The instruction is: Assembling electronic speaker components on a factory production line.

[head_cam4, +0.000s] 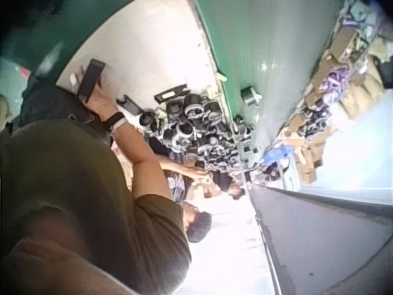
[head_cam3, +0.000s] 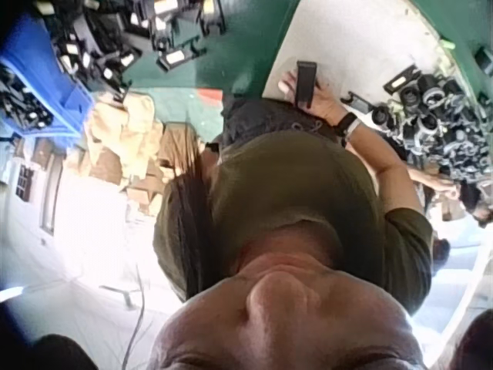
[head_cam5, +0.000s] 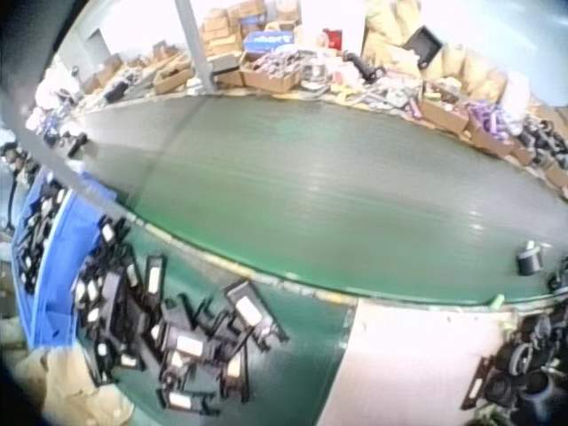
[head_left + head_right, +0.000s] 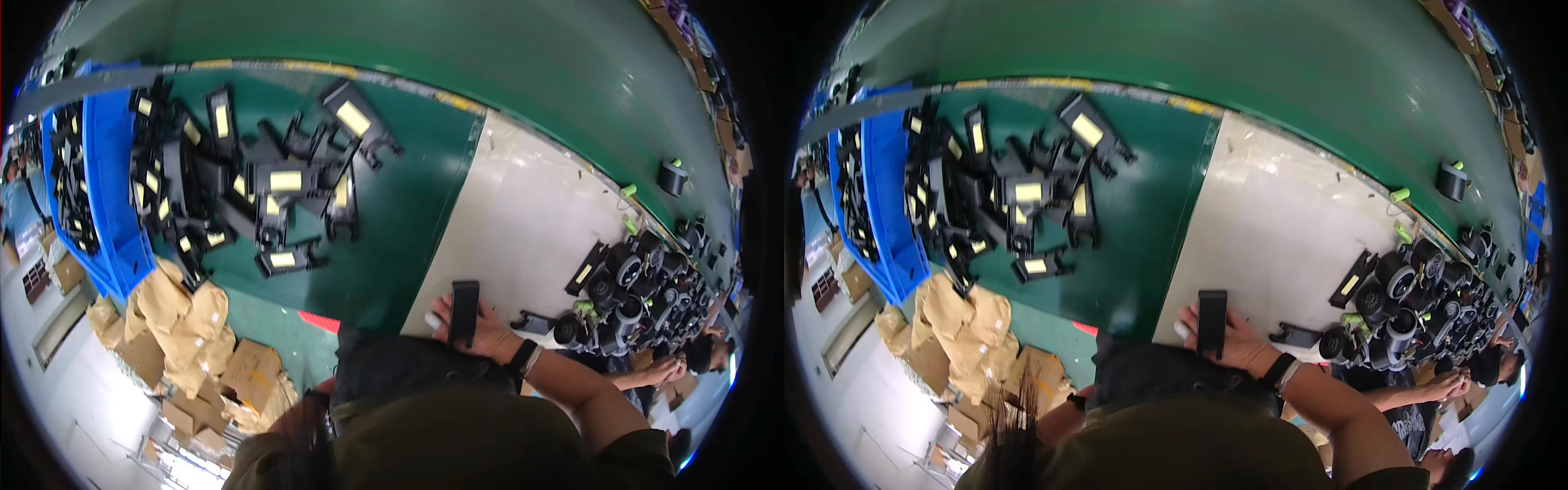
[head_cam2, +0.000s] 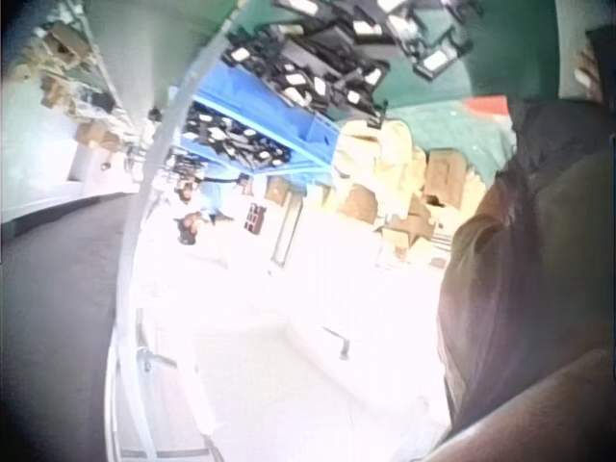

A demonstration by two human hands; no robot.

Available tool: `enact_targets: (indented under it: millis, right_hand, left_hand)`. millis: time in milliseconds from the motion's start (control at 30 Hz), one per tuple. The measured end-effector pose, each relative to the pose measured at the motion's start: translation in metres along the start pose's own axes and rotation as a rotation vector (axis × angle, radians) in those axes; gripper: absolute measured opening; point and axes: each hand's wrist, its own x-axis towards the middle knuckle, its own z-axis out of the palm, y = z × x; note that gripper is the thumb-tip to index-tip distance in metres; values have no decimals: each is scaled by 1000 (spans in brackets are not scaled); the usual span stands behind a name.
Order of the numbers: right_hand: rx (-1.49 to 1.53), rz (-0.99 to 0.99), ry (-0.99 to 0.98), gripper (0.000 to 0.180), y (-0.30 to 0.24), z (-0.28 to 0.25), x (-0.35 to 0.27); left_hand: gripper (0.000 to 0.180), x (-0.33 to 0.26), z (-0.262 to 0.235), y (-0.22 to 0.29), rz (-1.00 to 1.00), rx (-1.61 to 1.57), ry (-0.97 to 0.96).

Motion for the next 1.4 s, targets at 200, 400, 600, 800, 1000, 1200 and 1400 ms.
enact_targets:
  millis: [200,400,600,800,1000,1200,1400]
  right_hand:
    - [-336,37,321,26,-3,1,10]
    - [-316,22,361,39,-6,-3,10]
    - [-295,-5,424,35,-6,-16,9]
    - [-331,94,437,27,-13,2,-4]
    - [36,3,581,30,-12,2,2]
    - [-154,358,829,29,-60,0,-15]
    - [118,727,608,30,-111,7,-57]
  left_hand:
    - [62,15,103,59,41,-179,-43]
    - [59,13,153,68,7,-282,-50]
    - [56,16,85,-21,-84,-210,31]
    - [34,21,-136,-98,-24,-696,75]
    - [43,128,-273,-142,706,-548,975]
    - [37,-46,-310,-56,425,141,1050]
    - [22,-212,-266,5,570,478,857]
